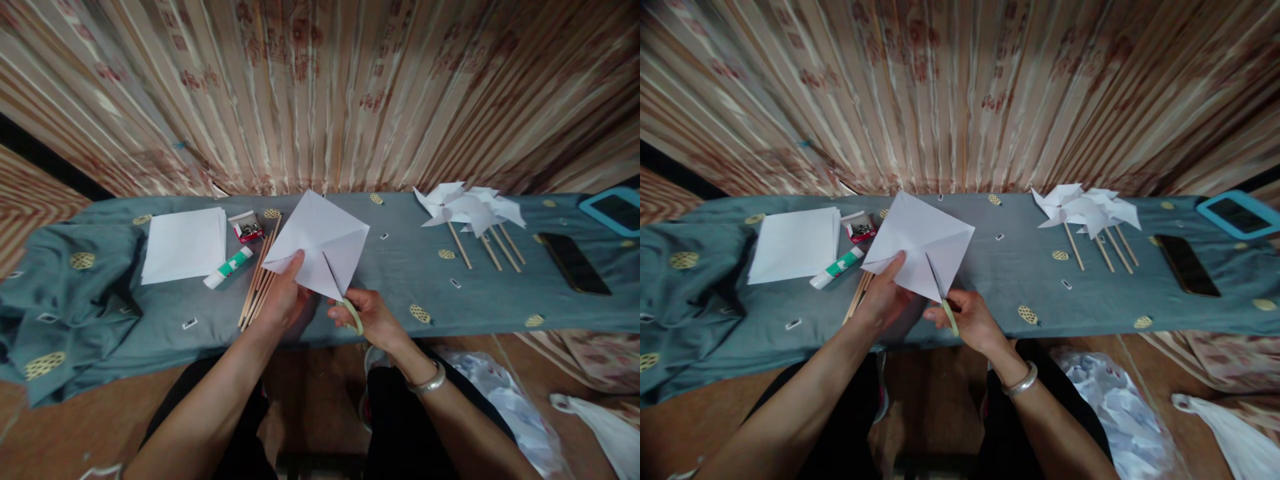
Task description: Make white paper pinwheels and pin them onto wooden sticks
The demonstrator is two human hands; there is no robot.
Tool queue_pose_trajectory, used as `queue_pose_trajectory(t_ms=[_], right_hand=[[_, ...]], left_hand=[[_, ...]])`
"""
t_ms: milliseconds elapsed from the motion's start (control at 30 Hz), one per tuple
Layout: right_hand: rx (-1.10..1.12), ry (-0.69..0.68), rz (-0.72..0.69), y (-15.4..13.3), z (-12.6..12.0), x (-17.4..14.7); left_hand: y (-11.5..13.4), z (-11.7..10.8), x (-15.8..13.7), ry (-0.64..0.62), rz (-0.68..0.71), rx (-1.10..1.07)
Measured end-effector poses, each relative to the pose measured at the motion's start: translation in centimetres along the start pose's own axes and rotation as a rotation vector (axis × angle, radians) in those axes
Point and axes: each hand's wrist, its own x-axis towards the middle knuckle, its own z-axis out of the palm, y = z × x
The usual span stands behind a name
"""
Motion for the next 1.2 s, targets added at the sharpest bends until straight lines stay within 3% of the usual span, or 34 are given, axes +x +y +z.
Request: queue_pose_trajectory(t_ms=[300,433,567,667,767,900,967,1067,1200], right_hand=[[0.043,0.003,0.036,-0.5,0.4,0.0],[0.003,-0.083,0.024,-0.3,0.1,-0.2],[-0.111,-0.227,0.056,-0.8,-1.4,-0.9],[-0.134,-0.273,0.088,-1.4,-3.8,-1.5],[-0.151,-0.146,0.049,-1.4,-6.5,-1.5],[-0.059,0.379,-0.273,-1.2,-8.1,-0.6],[-0.071,0.509,-0.390,-1.3,-8.0,-0.1],[-0.172,0.486,-0.436,-1.6,-7.3,0.3],[-0.208,0.387,-0.342,-1.6,-6.4,0.5]], left_hand=[[-0.1,-0.1,0.1,0.001,0.001,0.009],[0.3,0.1,0.2,0.015,0.029,0.003],[1.8,0.2,0.7,0.048,0.090,-0.018],[3.0,-0.3,1.2,0.094,0.115,-0.040],[3.5,-1.0,1.4,0.117,0.120,-0.014],[2.2,-1.9,1.2,0.011,0.083,0.138],[1.1,-2.3,1.1,-0.068,0.059,0.208],[-0.2,-2.7,0.9,-0.162,0.004,0.292],[-0.7,-2.9,0.7,-0.176,-0.037,0.385]])
